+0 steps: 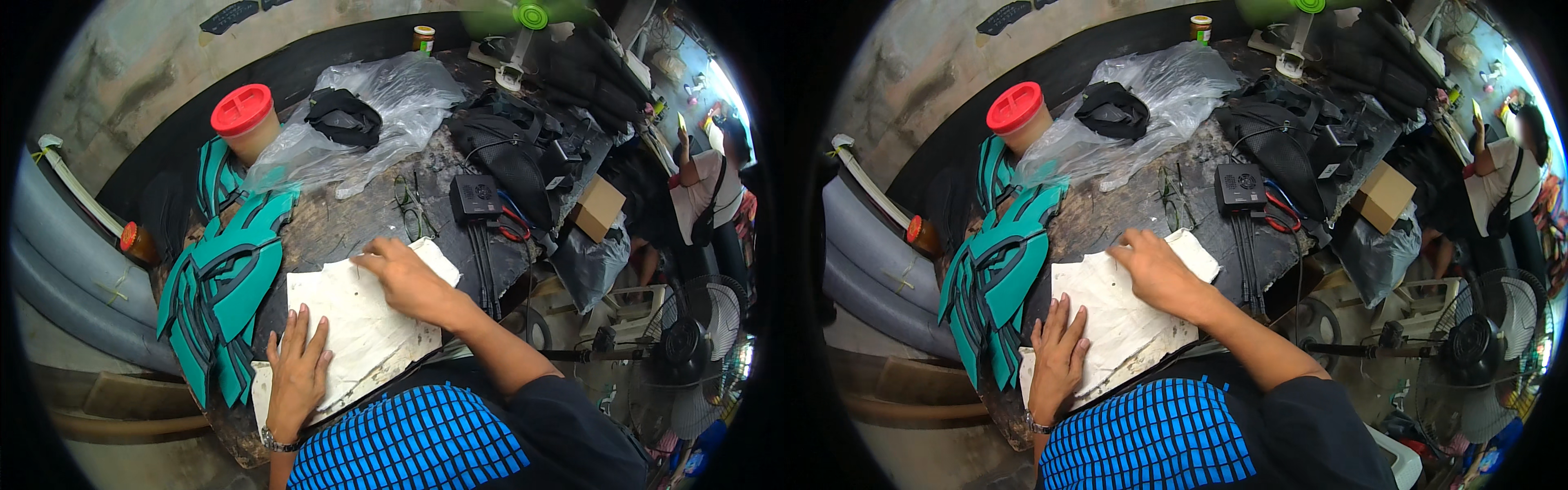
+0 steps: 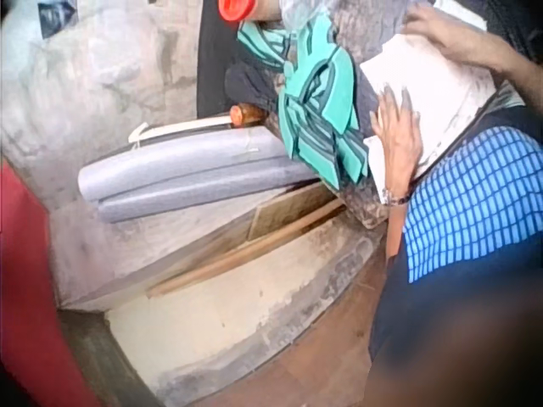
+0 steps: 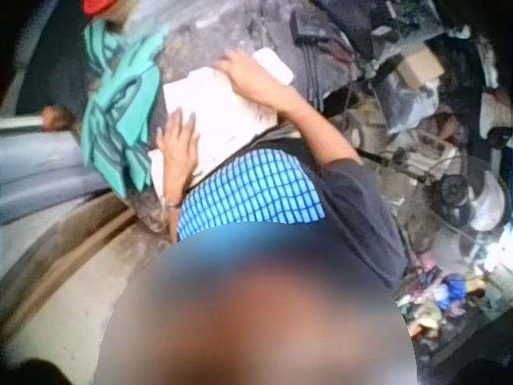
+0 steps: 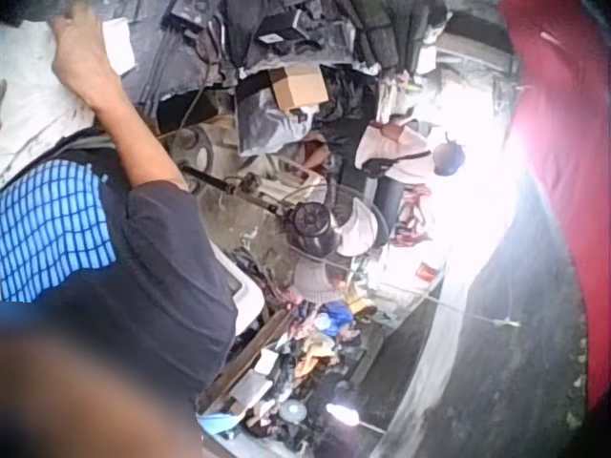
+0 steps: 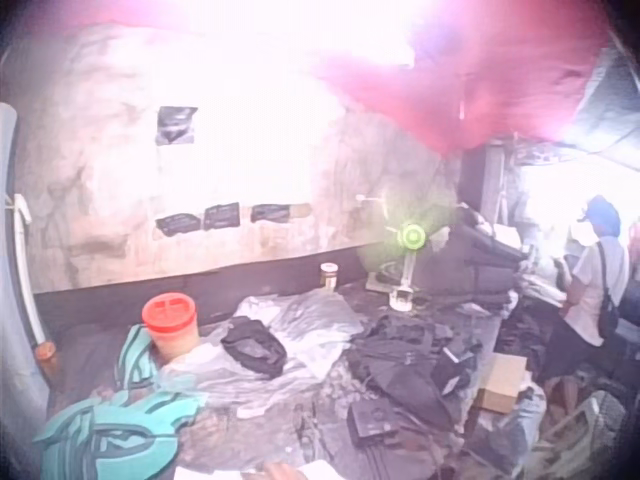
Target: The person assembles footwear parts by hand, using a small hammer to tap a black rubber strip onto a green foam piece. They also cut a white paper template with scissors and handle multiple green and black foam pieces on a cluttered workbench.
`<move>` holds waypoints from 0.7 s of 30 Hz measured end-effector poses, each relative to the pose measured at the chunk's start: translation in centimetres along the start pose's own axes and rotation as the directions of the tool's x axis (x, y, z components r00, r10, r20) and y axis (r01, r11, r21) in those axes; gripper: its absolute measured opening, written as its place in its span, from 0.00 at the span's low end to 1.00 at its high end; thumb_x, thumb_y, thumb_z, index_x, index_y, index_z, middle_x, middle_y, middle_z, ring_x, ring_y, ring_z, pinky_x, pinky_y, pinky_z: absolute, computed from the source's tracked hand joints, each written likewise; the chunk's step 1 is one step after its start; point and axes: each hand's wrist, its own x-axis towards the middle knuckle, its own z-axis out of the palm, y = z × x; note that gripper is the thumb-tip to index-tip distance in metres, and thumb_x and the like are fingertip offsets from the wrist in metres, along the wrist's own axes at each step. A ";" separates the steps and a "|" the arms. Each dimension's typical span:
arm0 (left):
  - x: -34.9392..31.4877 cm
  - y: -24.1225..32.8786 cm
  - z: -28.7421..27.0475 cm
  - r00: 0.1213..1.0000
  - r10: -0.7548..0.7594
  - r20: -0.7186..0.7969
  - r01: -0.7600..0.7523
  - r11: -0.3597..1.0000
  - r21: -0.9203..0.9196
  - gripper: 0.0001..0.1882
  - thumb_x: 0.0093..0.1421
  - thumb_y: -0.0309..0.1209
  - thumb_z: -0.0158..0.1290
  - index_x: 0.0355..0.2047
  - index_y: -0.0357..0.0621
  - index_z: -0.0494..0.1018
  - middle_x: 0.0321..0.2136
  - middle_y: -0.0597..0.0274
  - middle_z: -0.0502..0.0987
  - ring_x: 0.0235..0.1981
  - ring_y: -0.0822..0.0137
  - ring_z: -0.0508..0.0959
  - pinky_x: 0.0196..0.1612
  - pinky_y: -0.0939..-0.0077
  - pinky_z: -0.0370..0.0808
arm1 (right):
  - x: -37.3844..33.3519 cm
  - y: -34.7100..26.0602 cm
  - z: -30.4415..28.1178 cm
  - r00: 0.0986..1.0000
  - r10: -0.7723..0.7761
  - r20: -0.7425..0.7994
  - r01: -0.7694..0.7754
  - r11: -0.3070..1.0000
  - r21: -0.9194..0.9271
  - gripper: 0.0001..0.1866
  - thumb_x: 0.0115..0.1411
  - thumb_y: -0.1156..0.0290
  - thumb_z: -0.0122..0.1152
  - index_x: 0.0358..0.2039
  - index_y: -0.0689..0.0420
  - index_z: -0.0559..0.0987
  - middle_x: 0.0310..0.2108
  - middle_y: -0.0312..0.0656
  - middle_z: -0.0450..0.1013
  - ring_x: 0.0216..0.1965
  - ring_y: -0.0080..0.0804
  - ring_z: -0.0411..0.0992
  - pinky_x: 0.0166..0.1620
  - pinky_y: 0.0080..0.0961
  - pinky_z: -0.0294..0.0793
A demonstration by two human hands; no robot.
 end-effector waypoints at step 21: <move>4.2 4.5 -9.2 0.862 -0.105 -0.495 -0.193 0.836 -0.513 0.23 0.55 0.27 0.63 0.51 0.32 0.73 0.43 0.51 0.77 0.39 0.66 0.78 0.41 0.76 0.76 | -0.4 -5.5 -6.5 0.910 -0.379 -0.169 0.365 0.925 -0.111 0.13 0.51 0.76 0.60 0.38 0.59 0.76 0.38 0.50 0.71 0.38 0.47 0.71 0.41 0.38 0.72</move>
